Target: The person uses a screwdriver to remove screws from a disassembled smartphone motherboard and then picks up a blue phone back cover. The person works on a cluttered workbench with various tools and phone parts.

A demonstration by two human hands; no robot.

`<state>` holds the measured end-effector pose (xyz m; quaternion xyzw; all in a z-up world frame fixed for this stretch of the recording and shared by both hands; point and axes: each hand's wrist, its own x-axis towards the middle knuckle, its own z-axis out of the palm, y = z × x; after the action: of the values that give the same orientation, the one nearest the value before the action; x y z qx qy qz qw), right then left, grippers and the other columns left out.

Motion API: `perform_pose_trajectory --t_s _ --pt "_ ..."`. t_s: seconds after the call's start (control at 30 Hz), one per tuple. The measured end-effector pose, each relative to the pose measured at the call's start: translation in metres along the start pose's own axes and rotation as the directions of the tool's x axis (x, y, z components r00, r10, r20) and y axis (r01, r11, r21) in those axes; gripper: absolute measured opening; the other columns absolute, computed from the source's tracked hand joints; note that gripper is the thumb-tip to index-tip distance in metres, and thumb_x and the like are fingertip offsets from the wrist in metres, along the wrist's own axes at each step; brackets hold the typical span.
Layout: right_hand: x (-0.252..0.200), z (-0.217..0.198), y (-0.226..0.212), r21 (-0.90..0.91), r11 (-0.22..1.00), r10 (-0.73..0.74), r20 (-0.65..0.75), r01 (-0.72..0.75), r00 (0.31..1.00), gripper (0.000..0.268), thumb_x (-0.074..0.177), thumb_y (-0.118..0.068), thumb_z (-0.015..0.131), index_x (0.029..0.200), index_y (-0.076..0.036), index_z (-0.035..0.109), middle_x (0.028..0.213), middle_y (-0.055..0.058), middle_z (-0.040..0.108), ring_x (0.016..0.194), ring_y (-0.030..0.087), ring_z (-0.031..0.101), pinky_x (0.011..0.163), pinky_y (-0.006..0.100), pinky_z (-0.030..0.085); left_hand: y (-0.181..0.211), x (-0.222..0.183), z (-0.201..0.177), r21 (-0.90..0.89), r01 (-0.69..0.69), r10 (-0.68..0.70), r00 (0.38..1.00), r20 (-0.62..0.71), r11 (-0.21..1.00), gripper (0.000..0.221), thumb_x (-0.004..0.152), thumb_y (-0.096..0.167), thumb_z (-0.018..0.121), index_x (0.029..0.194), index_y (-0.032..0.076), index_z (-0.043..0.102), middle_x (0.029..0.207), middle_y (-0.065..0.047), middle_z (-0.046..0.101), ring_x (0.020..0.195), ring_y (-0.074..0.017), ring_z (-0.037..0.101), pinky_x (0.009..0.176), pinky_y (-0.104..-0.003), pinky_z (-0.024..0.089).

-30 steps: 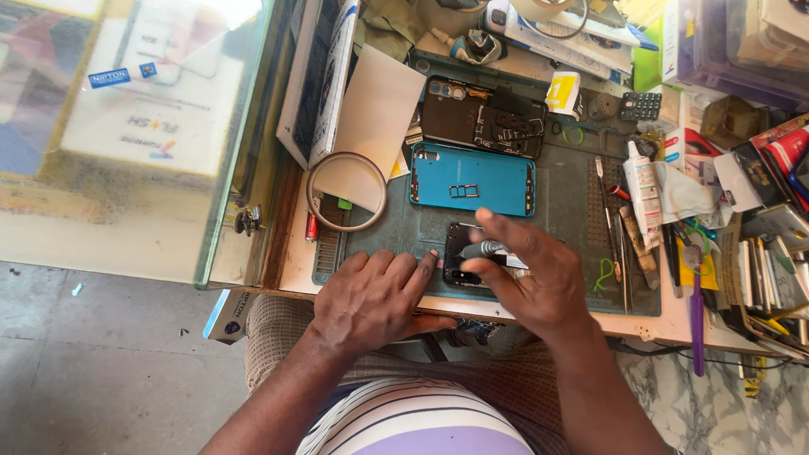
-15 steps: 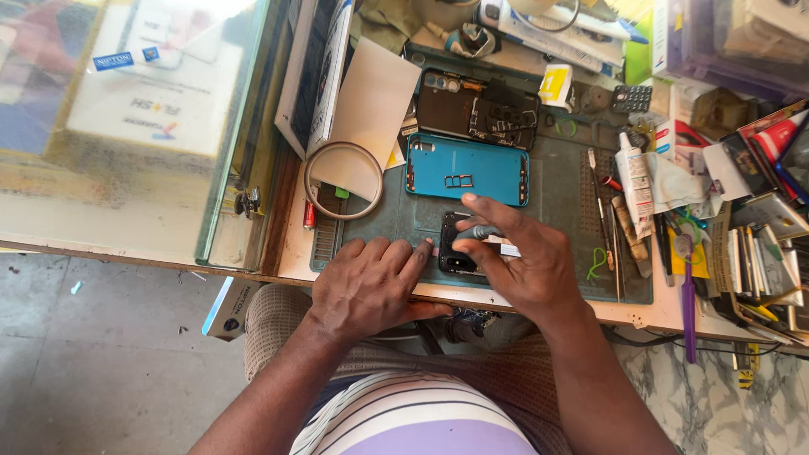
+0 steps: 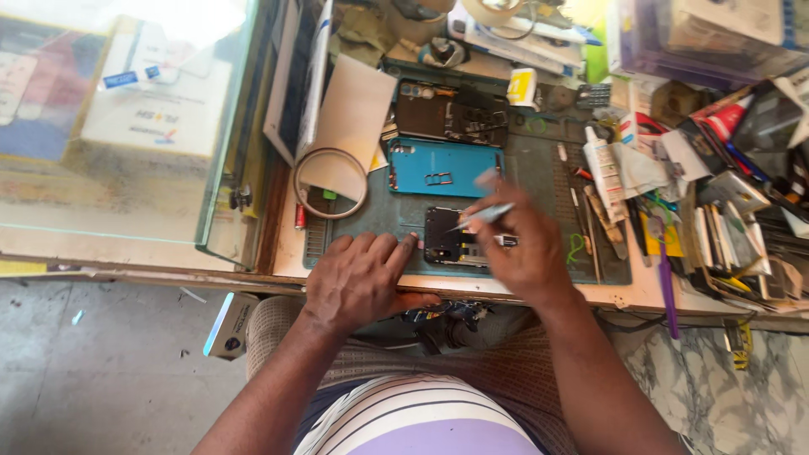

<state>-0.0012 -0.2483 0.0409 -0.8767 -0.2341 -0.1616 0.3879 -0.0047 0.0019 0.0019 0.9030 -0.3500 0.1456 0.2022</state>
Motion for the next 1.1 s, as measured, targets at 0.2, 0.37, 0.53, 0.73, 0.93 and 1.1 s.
perform_pose_trajectory --t_s 0.2,0.37,0.53,0.73,0.93,1.1 --pt "0.029 -0.064 0.039 -0.599 0.749 0.386 0.048 -0.283 0.921 0.083 0.098 -0.026 0.068 0.164 -0.014 0.019 0.104 0.025 0.072 0.090 0.044 0.072 0.071 0.054 0.059 0.003 -0.001 -0.003 0.021 -0.002 0.002 1.000 -0.011 1.000 0.084 0.077 0.079 0.066 0.123 0.008 0.073 0.086 -0.002 0.063 0.078 -0.0189 0.064 0.069 -0.038 0.048" --pt "0.045 -0.071 0.051 -0.783 0.550 0.665 0.200 -0.291 0.720 0.075 0.097 -0.035 0.067 0.161 -0.024 0.030 0.098 0.021 0.076 0.092 0.042 0.071 0.081 0.055 0.056 0.006 -0.001 -0.006 0.011 0.008 -0.007 0.998 -0.056 1.000 0.085 0.076 0.079 0.066 0.122 0.009 0.072 0.087 -0.003 0.064 0.078 -0.0200 0.065 0.071 -0.038 0.049" --pt "0.053 -0.061 0.034 -0.591 0.797 0.298 0.206 -0.124 0.932 0.036 0.095 -0.038 0.071 0.126 -0.020 0.068 0.103 0.009 0.073 0.095 0.031 0.071 0.082 0.048 0.056 0.007 0.001 -0.005 0.051 0.032 -0.034 0.999 0.040 0.998 0.088 0.071 0.083 0.068 0.120 0.010 0.073 0.086 -0.004 0.067 0.076 -0.0199 0.066 0.070 -0.039 0.050" --pt "0.065 -0.010 0.025 -0.507 0.862 0.186 0.301 -0.009 0.935 0.023 0.089 -0.034 0.078 0.108 -0.021 0.079 0.094 0.005 0.071 0.093 0.029 0.069 0.074 0.047 0.055 0.014 0.000 -0.006 0.042 0.047 -0.047 0.999 0.001 0.998 0.087 0.069 0.083 0.070 0.117 0.010 0.074 0.086 -0.003 0.068 0.080 -0.0188 0.068 0.074 -0.038 0.052" --pt "0.075 0.006 0.048 -0.398 0.904 0.292 0.314 -0.154 0.903 0.023 0.080 -0.027 0.086 0.091 -0.010 0.075 0.095 0.006 0.073 0.090 0.025 0.072 0.077 0.042 0.056 0.016 -0.001 -0.008 0.081 0.051 -0.051 0.999 0.002 0.995 0.086 0.069 0.083 0.071 0.117 0.012 0.074 0.085 -0.003 0.068 0.081 -0.0193 0.068 0.075 -0.038 0.052" --pt "0.061 -0.024 0.076 -0.244 0.907 0.396 0.226 -0.342 0.890 0.020 0.080 -0.024 0.085 0.093 -0.010 0.078 0.092 0.008 0.078 0.086 0.021 0.074 0.078 0.037 0.056 0.017 0.002 -0.010 0.075 0.057 -0.056 0.998 -0.012 0.996 0.086 0.068 0.084 0.071 0.116 0.013 0.074 0.086 -0.002 0.069 0.082 -0.0192 0.068 0.076 -0.038 0.051"
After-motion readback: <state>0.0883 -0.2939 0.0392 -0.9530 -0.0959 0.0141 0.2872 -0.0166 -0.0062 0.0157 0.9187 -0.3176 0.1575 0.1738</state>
